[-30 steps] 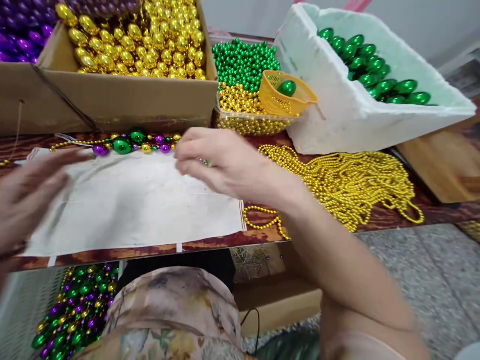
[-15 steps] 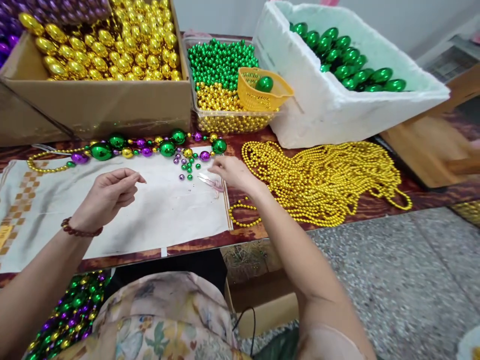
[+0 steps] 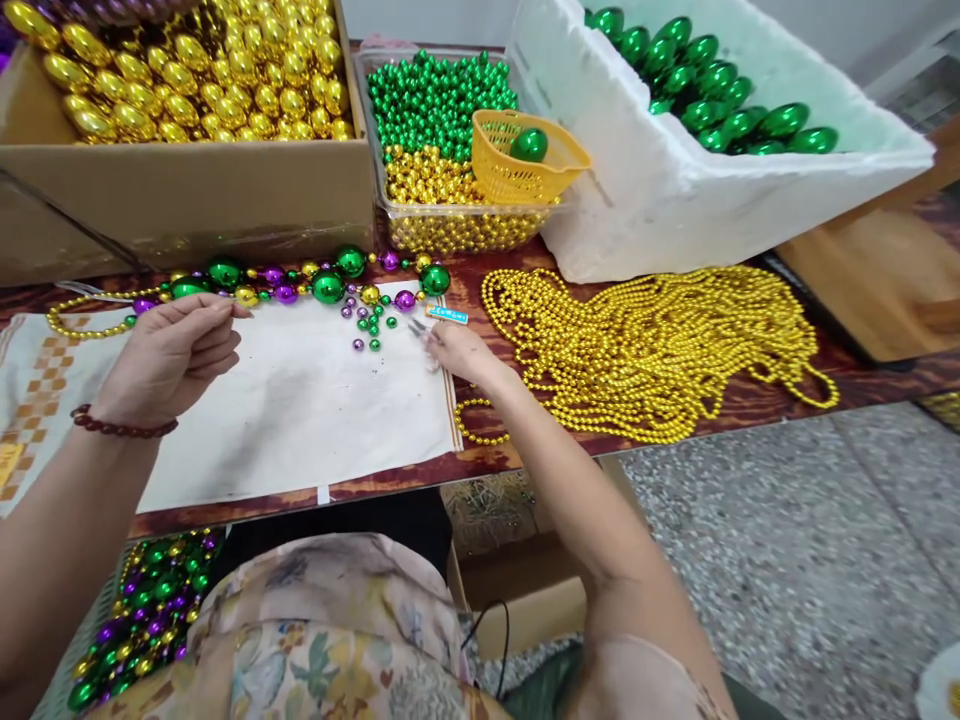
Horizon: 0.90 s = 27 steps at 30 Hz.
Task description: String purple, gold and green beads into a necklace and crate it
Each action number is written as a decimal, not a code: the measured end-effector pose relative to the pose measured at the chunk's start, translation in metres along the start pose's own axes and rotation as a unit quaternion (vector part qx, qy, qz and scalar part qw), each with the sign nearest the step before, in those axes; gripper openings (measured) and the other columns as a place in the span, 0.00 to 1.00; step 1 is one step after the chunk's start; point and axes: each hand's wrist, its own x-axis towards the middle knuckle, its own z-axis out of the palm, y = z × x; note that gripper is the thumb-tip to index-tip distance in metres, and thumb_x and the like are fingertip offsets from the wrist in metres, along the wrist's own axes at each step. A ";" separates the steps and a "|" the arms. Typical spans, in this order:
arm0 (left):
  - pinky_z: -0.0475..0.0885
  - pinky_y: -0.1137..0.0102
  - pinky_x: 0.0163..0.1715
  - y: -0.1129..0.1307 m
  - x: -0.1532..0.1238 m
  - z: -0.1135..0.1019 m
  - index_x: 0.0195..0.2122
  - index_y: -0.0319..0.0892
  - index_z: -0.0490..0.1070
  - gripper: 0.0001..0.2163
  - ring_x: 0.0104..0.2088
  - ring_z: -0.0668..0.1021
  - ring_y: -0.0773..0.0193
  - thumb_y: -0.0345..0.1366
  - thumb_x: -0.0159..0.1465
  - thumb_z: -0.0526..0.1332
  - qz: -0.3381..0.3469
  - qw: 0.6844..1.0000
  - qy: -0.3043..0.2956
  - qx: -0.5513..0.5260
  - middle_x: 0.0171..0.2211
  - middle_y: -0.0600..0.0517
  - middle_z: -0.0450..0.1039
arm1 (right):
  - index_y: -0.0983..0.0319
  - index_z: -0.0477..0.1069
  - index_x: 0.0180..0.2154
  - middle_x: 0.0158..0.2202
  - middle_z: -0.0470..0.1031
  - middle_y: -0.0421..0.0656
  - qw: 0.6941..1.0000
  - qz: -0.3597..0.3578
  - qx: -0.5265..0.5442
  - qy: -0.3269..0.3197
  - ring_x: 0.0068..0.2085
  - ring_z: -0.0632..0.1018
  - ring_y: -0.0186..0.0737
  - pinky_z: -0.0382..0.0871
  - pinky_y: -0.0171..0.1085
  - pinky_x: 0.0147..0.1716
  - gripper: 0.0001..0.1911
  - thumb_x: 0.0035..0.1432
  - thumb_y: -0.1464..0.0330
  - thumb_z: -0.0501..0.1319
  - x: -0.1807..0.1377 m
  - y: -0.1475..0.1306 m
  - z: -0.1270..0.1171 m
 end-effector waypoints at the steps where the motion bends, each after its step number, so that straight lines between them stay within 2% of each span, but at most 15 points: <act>1: 0.44 0.80 0.14 0.001 0.001 0.000 0.33 0.36 0.76 0.05 0.17 0.48 0.77 0.33 0.63 0.64 0.003 1.000 -0.001 0.000 0.17 0.62 0.46 | 0.65 0.71 0.43 0.41 0.79 0.51 1.000 0.002 0.007 0.011 0.39 0.78 0.43 0.65 0.35 0.36 0.14 0.69 0.66 0.50 -0.003 0.006 -0.002; 4: 0.44 0.80 0.14 0.003 0.002 0.000 0.32 0.37 0.75 0.05 0.17 0.48 0.77 0.33 0.63 0.64 0.010 1.000 -0.005 -0.001 0.17 0.62 0.45 | 0.65 0.68 0.50 0.42 0.79 0.50 0.997 0.004 0.043 0.068 0.38 0.78 0.42 0.66 0.35 0.35 0.18 0.71 0.66 0.43 -0.020 0.025 -0.010; 7: 0.44 0.79 0.14 0.005 0.002 0.001 0.31 0.37 0.75 0.05 0.16 0.48 0.77 0.32 0.63 0.63 0.015 1.000 -0.012 -0.003 0.16 0.62 0.44 | 0.62 0.69 0.53 0.44 0.78 0.47 0.990 -0.036 0.066 0.118 0.41 0.78 0.44 0.67 0.37 0.39 0.19 0.70 0.65 0.46 -0.045 0.038 -0.015; 10: 0.44 0.79 0.14 0.007 0.003 0.003 0.32 0.37 0.76 0.05 0.16 0.48 0.77 0.32 0.63 0.63 0.024 1.000 -0.017 -0.006 0.16 0.62 0.44 | 0.60 0.72 0.54 0.43 0.75 0.48 0.996 -0.058 0.001 0.068 0.43 0.77 0.46 0.67 0.39 0.40 0.20 0.70 0.61 0.49 -0.068 0.033 -0.013; 12: 0.44 0.79 0.14 0.008 0.003 0.003 0.32 0.36 0.76 0.05 0.16 0.48 0.77 0.32 0.63 0.63 0.026 1.000 -0.016 -0.005 0.16 0.63 0.44 | 0.59 0.73 0.54 0.41 0.73 0.48 0.997 -0.053 -0.057 0.017 0.40 0.77 0.46 0.66 0.38 0.36 0.21 0.71 0.60 0.49 -0.079 0.019 -0.010; 15: 0.43 0.79 0.14 0.008 0.003 0.004 0.31 0.36 0.75 0.05 0.16 0.48 0.78 0.31 0.64 0.63 0.024 1.000 -0.015 -0.002 0.16 0.63 0.44 | 0.60 0.72 0.54 0.42 0.70 0.48 0.993 -0.050 -0.108 -0.025 0.40 0.76 0.44 0.64 0.37 0.33 0.19 0.72 0.60 0.49 -0.087 -0.007 -0.005; 18: 0.43 0.79 0.14 0.007 0.003 0.003 0.31 0.37 0.74 0.06 0.16 0.48 0.77 0.31 0.64 0.62 0.024 1.000 -0.018 0.000 0.16 0.63 0.45 | 0.63 0.72 0.52 0.44 0.69 0.49 0.989 -0.055 -0.128 -0.044 0.40 0.75 0.44 0.64 0.37 0.35 0.17 0.72 0.63 0.50 -0.085 -0.026 -0.003; 22: 0.43 0.79 0.14 0.009 0.003 0.004 0.31 0.37 0.74 0.06 0.15 0.48 0.77 0.30 0.65 0.61 0.026 0.999 -0.019 -0.004 0.15 0.63 0.45 | 0.66 0.73 0.46 0.46 0.70 0.52 0.987 -0.059 -0.140 -0.059 0.44 0.75 0.45 0.65 0.38 0.39 0.13 0.71 0.66 0.53 -0.076 -0.035 -0.002; 27: 0.43 0.79 0.14 0.012 0.000 0.005 0.31 0.36 0.74 0.06 0.15 0.48 0.77 0.29 0.65 0.61 0.023 1.000 -0.021 -0.006 0.15 0.63 0.45 | 0.64 0.71 0.48 0.48 0.74 0.52 0.983 -0.045 -0.159 -0.081 0.47 0.77 0.49 0.66 0.39 0.37 0.12 0.69 0.66 0.55 -0.066 -0.044 -0.003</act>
